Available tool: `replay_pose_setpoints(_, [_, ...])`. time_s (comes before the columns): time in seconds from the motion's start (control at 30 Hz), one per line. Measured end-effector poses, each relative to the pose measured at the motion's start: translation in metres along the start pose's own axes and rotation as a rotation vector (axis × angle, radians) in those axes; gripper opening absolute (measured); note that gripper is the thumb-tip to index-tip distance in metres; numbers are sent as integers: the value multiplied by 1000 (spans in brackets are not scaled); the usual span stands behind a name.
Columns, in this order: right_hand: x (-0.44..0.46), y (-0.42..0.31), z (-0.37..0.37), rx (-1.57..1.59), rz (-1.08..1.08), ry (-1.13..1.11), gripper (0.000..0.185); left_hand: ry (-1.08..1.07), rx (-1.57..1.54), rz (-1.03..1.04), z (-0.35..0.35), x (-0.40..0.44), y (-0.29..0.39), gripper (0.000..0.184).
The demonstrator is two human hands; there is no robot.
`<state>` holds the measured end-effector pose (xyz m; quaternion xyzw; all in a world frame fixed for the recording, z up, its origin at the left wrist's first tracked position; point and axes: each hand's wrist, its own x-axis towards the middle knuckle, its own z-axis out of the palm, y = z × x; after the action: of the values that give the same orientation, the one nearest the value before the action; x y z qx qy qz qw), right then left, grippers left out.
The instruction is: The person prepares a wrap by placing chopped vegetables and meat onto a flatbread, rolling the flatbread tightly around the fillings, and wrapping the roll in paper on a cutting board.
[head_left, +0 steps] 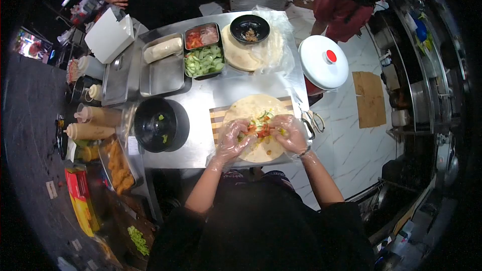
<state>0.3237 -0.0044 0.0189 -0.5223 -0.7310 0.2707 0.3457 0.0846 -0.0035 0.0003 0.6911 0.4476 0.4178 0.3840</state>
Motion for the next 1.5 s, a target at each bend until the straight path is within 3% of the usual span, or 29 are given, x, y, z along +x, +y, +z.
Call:
replay_pose_setpoints(0.1, [9,-5,8,-111,-175,-127,12,-52,103,71,5,7,3,24])
replay_pose_setpoints(0.23, [11,13,12,-79,-181,-151,13,-103,183,70,9,7,-10,22])
replay_pose_setpoints(0.33, [8,10,7,104,-68,-118,14,-32,170,103,10,3,-6,15])
replay_pose_setpoints(0.43, [10,6,6,39,-69,-91,15,55,267,187,9,0,-1,11])
replay_pose_setpoints(0.5, [11,11,5,-40,-88,-195,14,-116,409,253,4,1,-4,13])
replay_pose_setpoints(0.6, [20,-5,-5,-25,3,-175,15,-95,346,264,1,0,-8,19])
replay_pose_setpoints(0.67, [26,0,-7,-176,-12,-300,18,-56,412,282,0,-3,-10,21])
replay_pose_setpoints(0.73, [48,-7,-8,157,-103,-213,12,22,386,425,-12,3,-6,24])
replay_pose_setpoints(0.87, [149,-16,18,-164,-193,-45,14,122,292,314,-44,-3,-17,25])
replay_pose_setpoints(0.93, [223,-59,49,-111,-147,13,12,164,265,386,-64,0,-30,24])
replay_pose_setpoints(1.1, [375,-58,156,-408,-264,-271,23,157,135,139,-111,-2,-31,24])
replay_pose_setpoints(1.17, [398,-76,181,-673,34,-437,28,135,99,21,-120,-9,-39,24])
replay_pose_setpoints(1.27, [413,-81,196,-789,181,-573,29,142,143,-4,-135,-10,-35,23])
replay_pose_setpoints(1.4, [411,-65,200,-739,116,-508,28,101,98,-57,-145,-11,-30,23])
replay_pose_setpoints(1.47, [408,-58,193,-641,132,-436,25,100,100,-43,-145,-9,-29,22])
replay_pose_setpoints(1.5, [407,-53,187,-449,131,-360,23,93,104,-21,-143,-8,-28,22])
